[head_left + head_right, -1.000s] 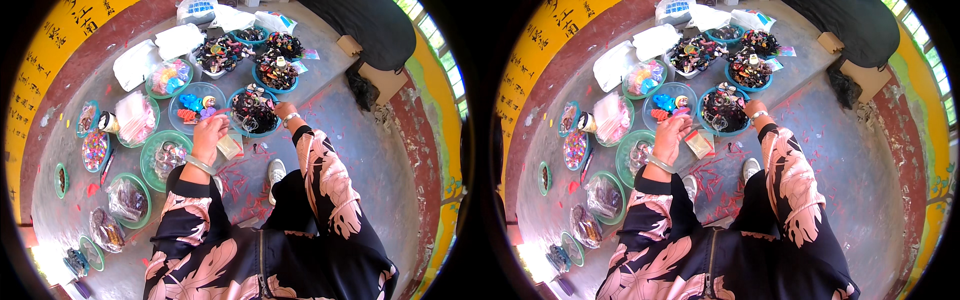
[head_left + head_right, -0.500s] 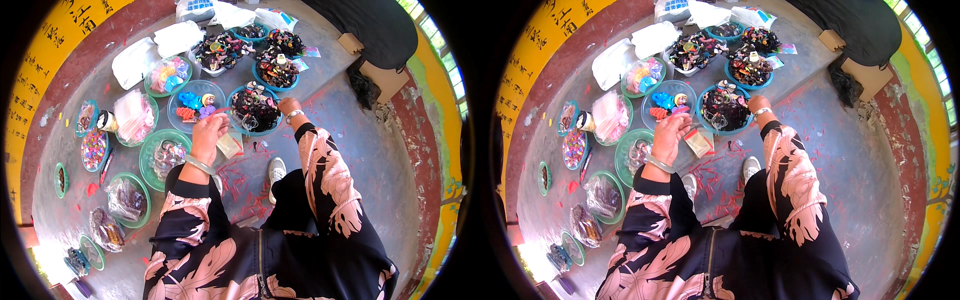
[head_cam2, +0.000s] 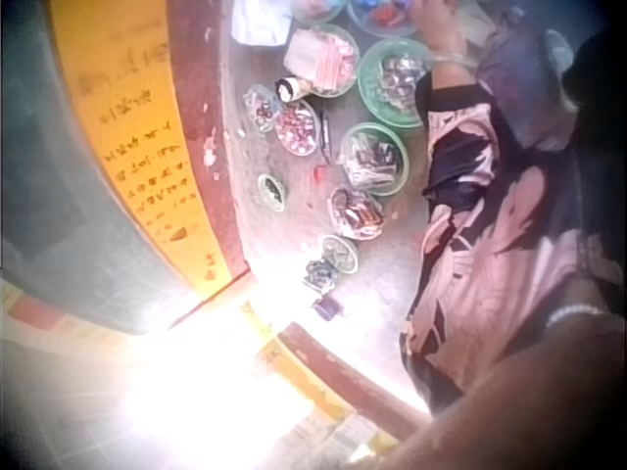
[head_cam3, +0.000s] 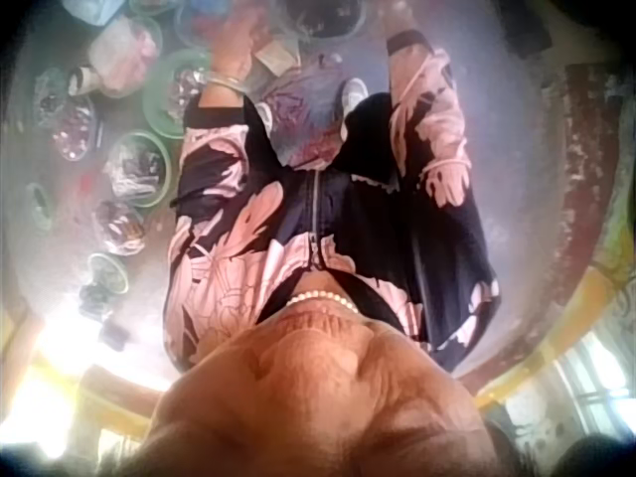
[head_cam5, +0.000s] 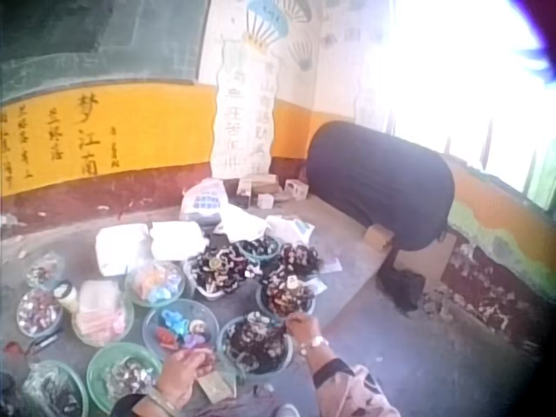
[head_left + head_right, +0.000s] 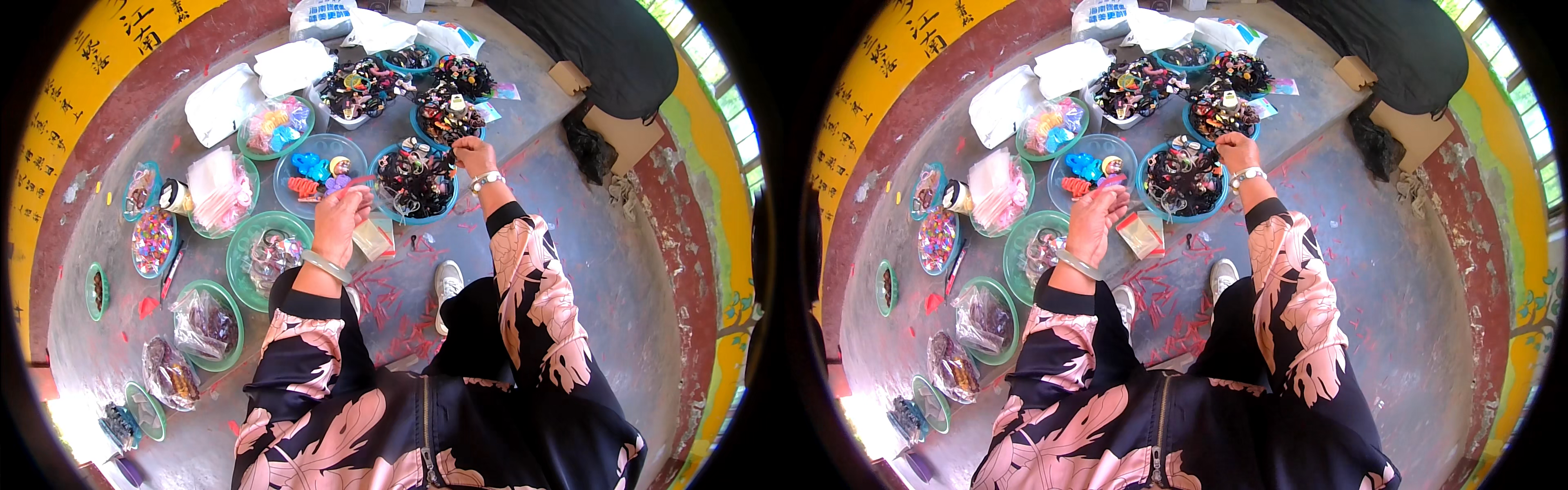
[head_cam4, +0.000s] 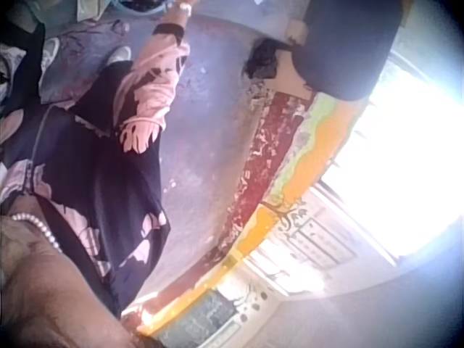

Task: The person sits on the floor surrounded by bowls of hair accessories and packs them into small plastic bags. They pick up hair clips and ties from the bowls, place them into bags, and seal them.

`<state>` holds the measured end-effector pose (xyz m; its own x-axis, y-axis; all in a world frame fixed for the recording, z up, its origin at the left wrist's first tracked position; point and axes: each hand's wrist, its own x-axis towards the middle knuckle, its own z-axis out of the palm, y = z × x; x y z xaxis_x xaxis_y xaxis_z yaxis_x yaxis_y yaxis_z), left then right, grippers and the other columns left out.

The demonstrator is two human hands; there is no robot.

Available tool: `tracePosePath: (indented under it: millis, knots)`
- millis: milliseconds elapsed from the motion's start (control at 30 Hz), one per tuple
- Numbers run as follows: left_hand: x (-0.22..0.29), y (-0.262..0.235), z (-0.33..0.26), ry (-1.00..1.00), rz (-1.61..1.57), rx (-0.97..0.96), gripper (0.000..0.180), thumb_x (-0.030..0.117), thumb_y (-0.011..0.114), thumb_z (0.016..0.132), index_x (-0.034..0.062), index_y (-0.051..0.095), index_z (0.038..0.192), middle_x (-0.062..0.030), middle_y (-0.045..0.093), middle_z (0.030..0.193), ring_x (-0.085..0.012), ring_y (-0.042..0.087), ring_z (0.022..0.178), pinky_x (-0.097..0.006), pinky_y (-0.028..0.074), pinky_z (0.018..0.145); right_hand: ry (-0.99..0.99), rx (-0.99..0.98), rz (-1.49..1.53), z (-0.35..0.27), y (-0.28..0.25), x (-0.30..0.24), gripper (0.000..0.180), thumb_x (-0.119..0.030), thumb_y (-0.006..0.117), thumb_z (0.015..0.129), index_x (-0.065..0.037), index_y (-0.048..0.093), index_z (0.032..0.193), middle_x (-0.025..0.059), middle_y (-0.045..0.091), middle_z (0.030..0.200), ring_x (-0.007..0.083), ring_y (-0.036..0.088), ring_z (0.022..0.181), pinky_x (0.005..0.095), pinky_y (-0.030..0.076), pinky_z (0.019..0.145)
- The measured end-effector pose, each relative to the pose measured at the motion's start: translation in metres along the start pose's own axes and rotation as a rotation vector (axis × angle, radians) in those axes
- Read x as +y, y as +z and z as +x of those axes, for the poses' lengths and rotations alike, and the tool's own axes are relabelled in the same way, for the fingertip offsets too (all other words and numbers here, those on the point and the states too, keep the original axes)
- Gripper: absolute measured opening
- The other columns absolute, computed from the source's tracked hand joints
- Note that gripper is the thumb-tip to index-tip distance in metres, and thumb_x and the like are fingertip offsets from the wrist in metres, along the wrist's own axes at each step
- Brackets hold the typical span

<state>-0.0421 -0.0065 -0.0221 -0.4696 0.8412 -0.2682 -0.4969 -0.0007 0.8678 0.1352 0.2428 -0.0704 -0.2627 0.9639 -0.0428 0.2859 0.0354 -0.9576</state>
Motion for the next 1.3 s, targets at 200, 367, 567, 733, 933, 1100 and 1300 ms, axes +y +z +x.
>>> tracePosePath:
  millis: [200,367,567,733,933,1100,1300]
  knots:
    - [0.000,0.001,0.000,-0.003,-0.014,-0.006,0.020,0.014,0.052,0.085,-0.0009,0.058,0.097,-0.0085,0.061,0.091,-0.0151,0.059,0.085,-0.027,0.047,0.075,-0.264,-0.020,-0.280,-0.005,0.020,-0.016,0.010,-0.011,0.061,0.072,-0.008,0.066,0.080,0.0073,0.065,0.075,0.0187,0.061,0.064,0.0296,0.049,0.060]
    - [0.001,-0.005,-0.001,0.016,-0.010,0.004,0.020,0.015,0.052,0.085,-0.0009,0.058,0.097,-0.0088,0.062,0.090,-0.0152,0.059,0.085,-0.027,0.047,0.075,-0.225,-0.198,-0.480,-0.029,0.032,-0.031,0.011,-0.016,0.062,0.070,-0.012,0.069,0.078,0.0085,0.065,0.077,0.0218,0.062,0.069,0.0308,0.048,0.065]
    - [0.001,0.000,0.000,0.008,0.000,0.000,0.020,0.014,0.052,0.084,-0.0007,0.059,0.096,-0.0089,0.062,0.090,-0.0155,0.060,0.084,-0.027,0.047,0.075,0.038,-0.057,-0.112,0.006,-0.005,0.019,0.012,-0.008,0.064,0.066,-0.006,0.069,0.077,0.0036,0.064,0.067,0.0116,0.058,0.061,0.0249,0.046,0.057]
    - [0.001,-0.004,0.000,0.014,-0.006,0.010,0.019,0.013,0.052,0.084,-0.0006,0.059,0.095,-0.0091,0.062,0.090,-0.0156,0.060,0.084,-0.027,0.047,0.074,0.196,0.023,-0.169,0.003,-0.034,0.032,0.013,-0.008,0.064,0.067,-0.006,0.069,0.078,0.0021,0.062,0.066,0.0105,0.056,0.057,0.0250,0.045,0.051]
    - [0.000,-0.002,0.001,0.017,-0.013,-0.015,0.020,0.013,0.051,0.085,-0.0008,0.059,0.097,-0.0091,0.062,0.092,-0.0156,0.060,0.085,-0.027,0.047,0.075,0.318,0.059,-0.222,-0.003,-0.070,0.065,0.014,-0.010,0.062,0.070,-0.007,0.069,0.081,0.0031,0.064,0.070,0.0119,0.058,0.059,0.0256,0.046,0.052]
    - [-0.002,0.007,0.004,-0.005,0.016,0.001,0.020,0.013,0.051,0.085,-0.0014,0.059,0.098,-0.0097,0.062,0.093,-0.0162,0.060,0.085,-0.027,0.047,0.075,0.250,-0.022,-0.321,0.003,-0.070,0.078,0.016,-0.014,0.060,0.071,-0.007,0.069,0.082,0.0077,0.066,0.075,0.0163,0.062,0.066,0.0284,0.049,0.060]
    - [-0.008,0.011,0.006,-0.010,0.025,-0.011,0.019,0.012,0.052,0.085,-0.0017,0.058,0.097,-0.0100,0.062,0.091,-0.0169,0.061,0.083,-0.028,0.048,0.074,0.090,-0.071,-0.623,-0.005,-0.024,0.057,0.029,-0.032,0.063,0.070,-0.008,0.068,0.086,0.0119,0.065,0.090,0.0280,0.061,0.084,0.0350,0.047,0.077]
